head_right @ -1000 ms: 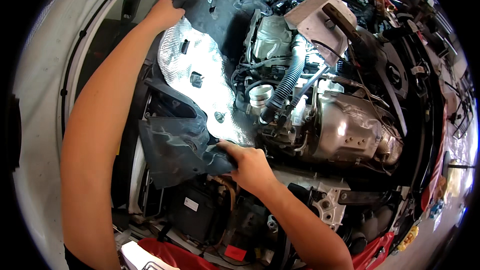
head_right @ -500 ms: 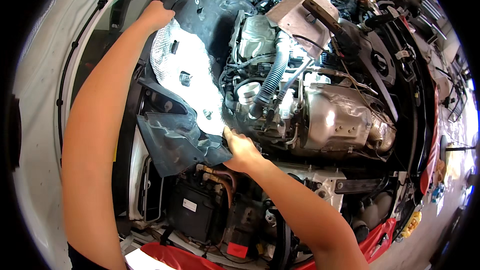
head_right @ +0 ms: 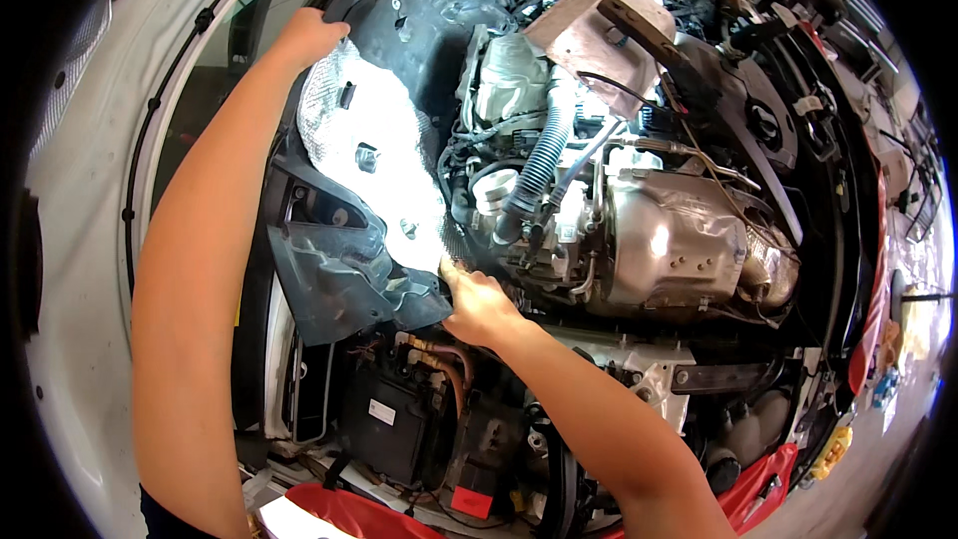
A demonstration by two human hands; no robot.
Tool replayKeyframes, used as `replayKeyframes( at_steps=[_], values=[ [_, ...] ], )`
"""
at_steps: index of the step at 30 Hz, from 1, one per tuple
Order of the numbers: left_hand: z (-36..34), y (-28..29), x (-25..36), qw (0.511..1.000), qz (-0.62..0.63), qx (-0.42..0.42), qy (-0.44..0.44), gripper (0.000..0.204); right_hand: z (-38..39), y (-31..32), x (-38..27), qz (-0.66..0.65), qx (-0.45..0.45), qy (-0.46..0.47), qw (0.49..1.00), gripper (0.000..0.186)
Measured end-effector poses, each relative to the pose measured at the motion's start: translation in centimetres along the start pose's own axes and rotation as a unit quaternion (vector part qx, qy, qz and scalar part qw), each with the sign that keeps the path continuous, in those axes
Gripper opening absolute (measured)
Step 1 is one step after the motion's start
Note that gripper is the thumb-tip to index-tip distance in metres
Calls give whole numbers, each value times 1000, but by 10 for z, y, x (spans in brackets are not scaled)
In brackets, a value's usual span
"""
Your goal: The person disconnects components in a car engine bay, picks up a heat shield cover from the floor, and positions and installs the cover into the engine bay by hand.
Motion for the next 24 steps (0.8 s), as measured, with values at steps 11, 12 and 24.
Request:
replayKeyframes(
  at_steps=[11,12,24],
  values=[
    [-4,-20,-5,999,35,0,1,51,-18,0,18,-38,-25,19,999,81],
    [-6,-19,-7,999,33,-1,17,50,-13,1,17,-112,-32,23,993,90],
    [25,-30,24,989,119,27,78,51,17,7,5,-186,-39,54,980,81]
  ],
)
Point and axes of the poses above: each hand's wrist, its own z-axis away from the middle knuckle, its own y-axis out of the back of the hand, x = y × z, the point moved 6 cm from there along -z, towards the middle knuckle, and after that the axes turned 8 degrees about -y, right-handed, at the moved point
